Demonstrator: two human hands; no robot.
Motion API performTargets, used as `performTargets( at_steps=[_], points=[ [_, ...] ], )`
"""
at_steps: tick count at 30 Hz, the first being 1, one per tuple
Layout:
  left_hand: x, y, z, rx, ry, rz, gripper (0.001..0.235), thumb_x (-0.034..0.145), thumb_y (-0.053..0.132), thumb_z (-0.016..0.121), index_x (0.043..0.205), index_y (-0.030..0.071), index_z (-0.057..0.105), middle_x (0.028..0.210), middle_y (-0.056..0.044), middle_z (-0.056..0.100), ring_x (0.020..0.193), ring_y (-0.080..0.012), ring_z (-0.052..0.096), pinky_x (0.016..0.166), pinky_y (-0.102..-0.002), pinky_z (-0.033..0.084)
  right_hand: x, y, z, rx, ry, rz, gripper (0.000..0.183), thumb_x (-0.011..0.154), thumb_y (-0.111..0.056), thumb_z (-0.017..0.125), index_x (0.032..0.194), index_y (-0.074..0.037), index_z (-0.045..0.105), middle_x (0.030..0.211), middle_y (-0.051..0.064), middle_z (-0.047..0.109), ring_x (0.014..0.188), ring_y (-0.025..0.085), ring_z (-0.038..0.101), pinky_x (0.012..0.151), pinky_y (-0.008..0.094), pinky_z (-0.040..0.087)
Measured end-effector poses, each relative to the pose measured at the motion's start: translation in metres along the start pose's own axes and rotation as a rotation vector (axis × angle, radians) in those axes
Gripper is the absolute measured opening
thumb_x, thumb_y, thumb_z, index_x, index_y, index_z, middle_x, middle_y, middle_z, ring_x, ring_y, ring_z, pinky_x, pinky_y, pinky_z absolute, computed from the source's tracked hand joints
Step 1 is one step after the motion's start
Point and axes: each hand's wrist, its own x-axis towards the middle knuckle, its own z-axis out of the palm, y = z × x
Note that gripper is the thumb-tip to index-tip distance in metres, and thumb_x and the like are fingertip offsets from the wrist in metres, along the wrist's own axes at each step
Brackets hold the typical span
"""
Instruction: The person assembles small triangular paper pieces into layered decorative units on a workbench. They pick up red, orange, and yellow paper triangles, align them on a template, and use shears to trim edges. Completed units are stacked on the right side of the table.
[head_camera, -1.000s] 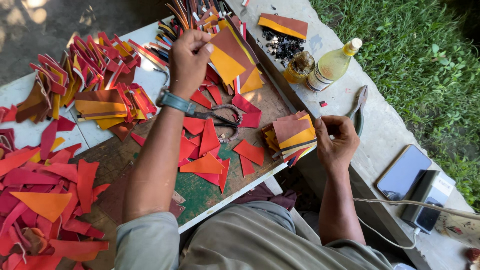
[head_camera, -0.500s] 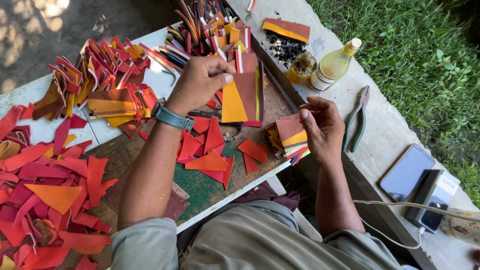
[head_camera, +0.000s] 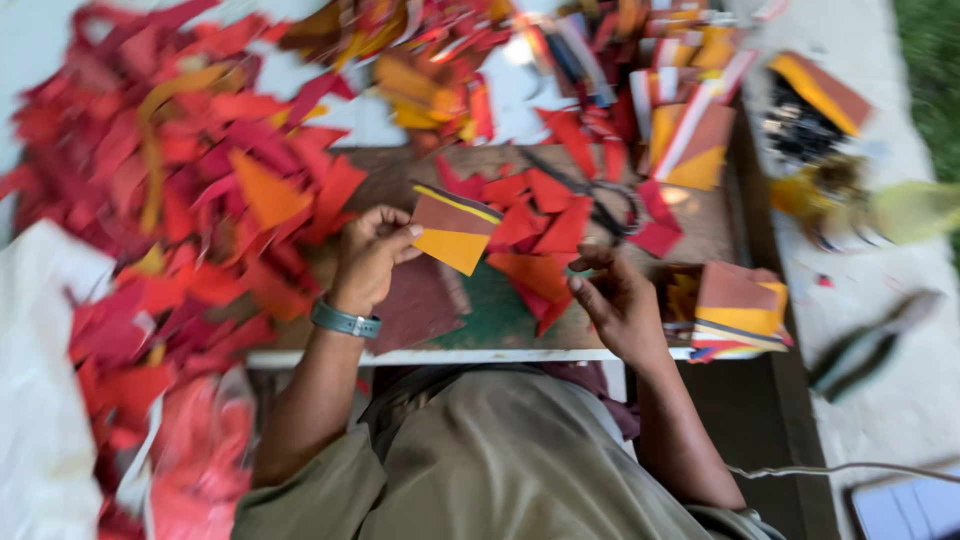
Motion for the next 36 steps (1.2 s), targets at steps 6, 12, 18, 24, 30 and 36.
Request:
performTargets(
  at_steps=[6,12,18,24,30,36],
  points=[
    [-0.083,-0.067,-0.082,0.269,0.382,0.062,0.018,0.088,0.009,0.080,0.095,-0.003,0.068,0.082,-0.006,0.073,0.068,-0.0112,0.069,0.062,-0.025,0.057,-0.012,0.005,0.086,-0.356,-0.463,-0.112,0.055,0.086,-0.021,0.075,0.137,-0.006,0.058,0.136,0.013,0.066,0.084,0.023,0.072,0.075,0.035,0.057],
    [-0.113,-0.041,-0.070,0.415,0.471,0.037,0.026,0.082,0.006,0.080,0.104,-0.003,0.068,0.085,-0.010,0.077,0.071,-0.0114,0.072,0.059,-0.027,0.056,-0.009,-0.002,0.107,-0.473,-0.468,-0.458,0.054,0.089,-0.017,0.076,0.138,-0.004,0.059,0.145,0.016,0.059,0.116,0.037,0.066,0.090,0.043,0.056],
    [-0.104,0.052,-0.001,0.692,-0.139,0.397,0.013,0.087,0.007,0.075,0.098,0.001,0.074,0.088,-0.008,0.076,0.076,-0.0157,0.075,0.065,-0.030,0.058,-0.021,-0.055,0.077,-0.446,-0.173,-0.355,0.061,0.085,-0.019,0.079,0.139,-0.004,0.056,0.132,0.017,0.060,0.095,0.027,0.070,0.077,0.039,0.058],
    [-0.063,0.089,0.126,0.625,-0.685,0.768,0.009,0.088,0.009,0.076,0.093,0.004,0.071,0.090,-0.010,0.074,0.081,-0.0246,0.074,0.071,-0.036,0.057,-0.036,-0.062,0.003,-0.440,-0.107,-0.334,0.042,0.085,-0.013,0.079,0.125,-0.006,0.066,0.102,0.009,0.074,0.087,0.026,0.077,0.075,0.034,0.060],
    [0.052,0.066,0.244,0.646,-0.450,1.032,0.019,0.090,0.008,0.080,0.104,0.006,0.066,0.099,-0.009,0.069,0.094,-0.0303,0.069,0.085,-0.043,0.052,-0.063,-0.013,-0.124,-0.079,0.549,-0.091,0.027,0.097,0.002,0.070,0.122,0.002,0.061,0.118,0.008,0.071,0.106,0.011,0.067,0.094,0.029,0.055],
    [0.144,0.027,0.336,0.986,-0.428,1.088,0.069,0.073,0.012,0.086,0.135,0.008,0.055,0.120,-0.016,0.057,0.109,-0.0376,0.056,0.096,-0.050,0.043,-0.071,0.034,-0.168,0.175,0.725,0.226,0.039,0.086,-0.003,0.073,0.122,-0.007,0.056,0.099,0.010,0.069,0.083,0.015,0.071,0.073,0.032,0.062]
  ],
)
